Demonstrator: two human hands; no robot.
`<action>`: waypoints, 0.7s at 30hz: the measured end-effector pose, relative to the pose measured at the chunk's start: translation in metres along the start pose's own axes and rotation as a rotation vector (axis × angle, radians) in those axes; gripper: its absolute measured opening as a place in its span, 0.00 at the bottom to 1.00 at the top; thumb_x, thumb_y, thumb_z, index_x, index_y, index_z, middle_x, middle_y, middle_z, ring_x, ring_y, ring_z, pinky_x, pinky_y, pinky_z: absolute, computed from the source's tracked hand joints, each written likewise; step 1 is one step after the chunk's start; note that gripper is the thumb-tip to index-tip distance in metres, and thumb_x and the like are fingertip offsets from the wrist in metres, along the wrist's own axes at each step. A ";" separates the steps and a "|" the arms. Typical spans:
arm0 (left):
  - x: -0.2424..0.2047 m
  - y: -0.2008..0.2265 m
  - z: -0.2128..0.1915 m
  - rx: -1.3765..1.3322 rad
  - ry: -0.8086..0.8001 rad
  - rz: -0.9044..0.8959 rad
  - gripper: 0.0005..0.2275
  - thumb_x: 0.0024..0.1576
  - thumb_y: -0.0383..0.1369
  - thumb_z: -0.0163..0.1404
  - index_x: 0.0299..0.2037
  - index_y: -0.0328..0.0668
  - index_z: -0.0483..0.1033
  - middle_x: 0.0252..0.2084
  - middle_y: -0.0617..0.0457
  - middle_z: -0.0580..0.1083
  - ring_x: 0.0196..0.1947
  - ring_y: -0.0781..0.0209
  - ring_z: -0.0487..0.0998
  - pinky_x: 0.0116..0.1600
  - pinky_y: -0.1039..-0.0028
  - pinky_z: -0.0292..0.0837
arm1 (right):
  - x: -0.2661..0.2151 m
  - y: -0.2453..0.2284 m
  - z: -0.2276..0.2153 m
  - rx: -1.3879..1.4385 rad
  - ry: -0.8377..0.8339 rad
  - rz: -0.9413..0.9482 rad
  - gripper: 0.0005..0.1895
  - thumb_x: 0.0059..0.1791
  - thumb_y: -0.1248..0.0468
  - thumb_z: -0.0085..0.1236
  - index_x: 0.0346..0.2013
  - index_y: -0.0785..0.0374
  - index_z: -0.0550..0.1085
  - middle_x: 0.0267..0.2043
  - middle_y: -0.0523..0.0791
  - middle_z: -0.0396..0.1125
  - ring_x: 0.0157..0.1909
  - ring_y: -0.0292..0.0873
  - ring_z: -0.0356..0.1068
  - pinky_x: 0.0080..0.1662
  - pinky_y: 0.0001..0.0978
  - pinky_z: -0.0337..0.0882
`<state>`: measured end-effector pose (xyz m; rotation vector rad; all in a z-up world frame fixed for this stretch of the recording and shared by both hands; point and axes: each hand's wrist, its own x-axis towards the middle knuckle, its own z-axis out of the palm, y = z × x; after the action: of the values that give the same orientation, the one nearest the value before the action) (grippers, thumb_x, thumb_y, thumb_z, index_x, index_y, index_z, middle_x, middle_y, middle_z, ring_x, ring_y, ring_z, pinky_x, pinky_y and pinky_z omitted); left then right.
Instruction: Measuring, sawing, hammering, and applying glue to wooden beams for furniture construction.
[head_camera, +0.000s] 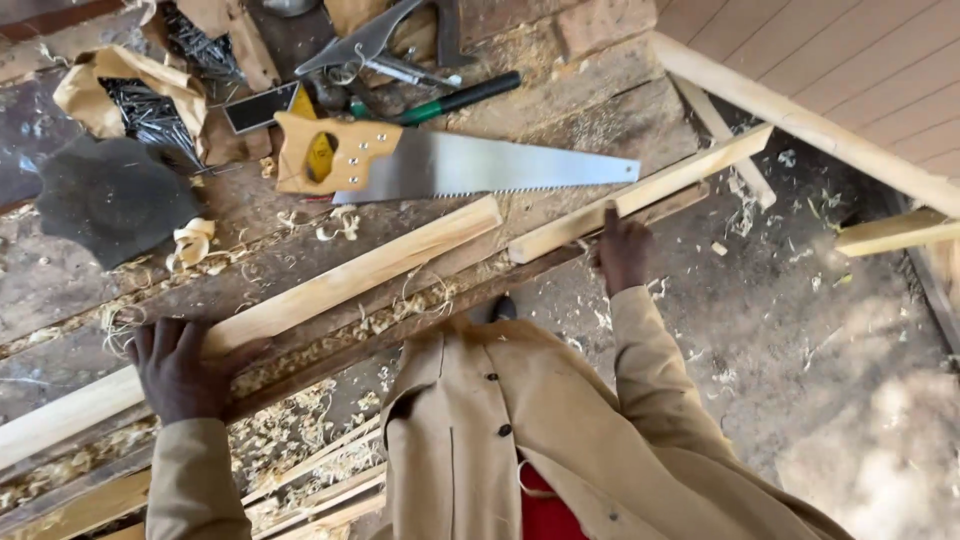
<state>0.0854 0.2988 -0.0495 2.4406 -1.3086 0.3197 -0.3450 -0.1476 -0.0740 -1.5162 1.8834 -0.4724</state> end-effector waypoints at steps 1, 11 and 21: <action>0.017 0.014 0.019 0.006 0.013 -0.007 0.28 0.43 0.60 0.67 0.45 0.53 0.79 0.52 0.53 0.72 0.58 0.51 0.69 0.71 0.54 0.64 | -0.003 -0.015 -0.012 0.006 -0.003 -0.014 0.29 0.63 0.48 0.50 0.38 0.75 0.78 0.26 0.51 0.72 0.22 0.41 0.69 0.30 0.34 0.74; 0.061 0.139 0.051 -0.098 -0.089 0.121 0.35 0.44 0.64 0.61 0.47 0.40 0.78 0.53 0.43 0.73 0.58 0.42 0.70 0.66 0.54 0.63 | 0.003 -0.029 -0.005 0.217 -0.370 0.014 0.22 0.54 0.53 0.63 0.37 0.74 0.74 0.23 0.50 0.69 0.17 0.40 0.66 0.19 0.32 0.67; 0.088 0.204 0.147 -0.214 0.072 0.177 0.40 0.44 0.62 0.62 0.54 0.29 0.75 0.59 0.35 0.70 0.57 0.38 0.69 0.60 0.52 0.65 | 0.034 0.010 -0.023 0.752 -0.524 0.264 0.21 0.53 0.53 0.58 0.46 0.71 0.71 0.35 0.54 0.71 0.37 0.51 0.75 0.42 0.47 0.83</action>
<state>-0.0327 0.0682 -0.1117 2.1250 -1.4502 0.2935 -0.3717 -0.1801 -0.0738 -0.7753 1.2533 -0.5167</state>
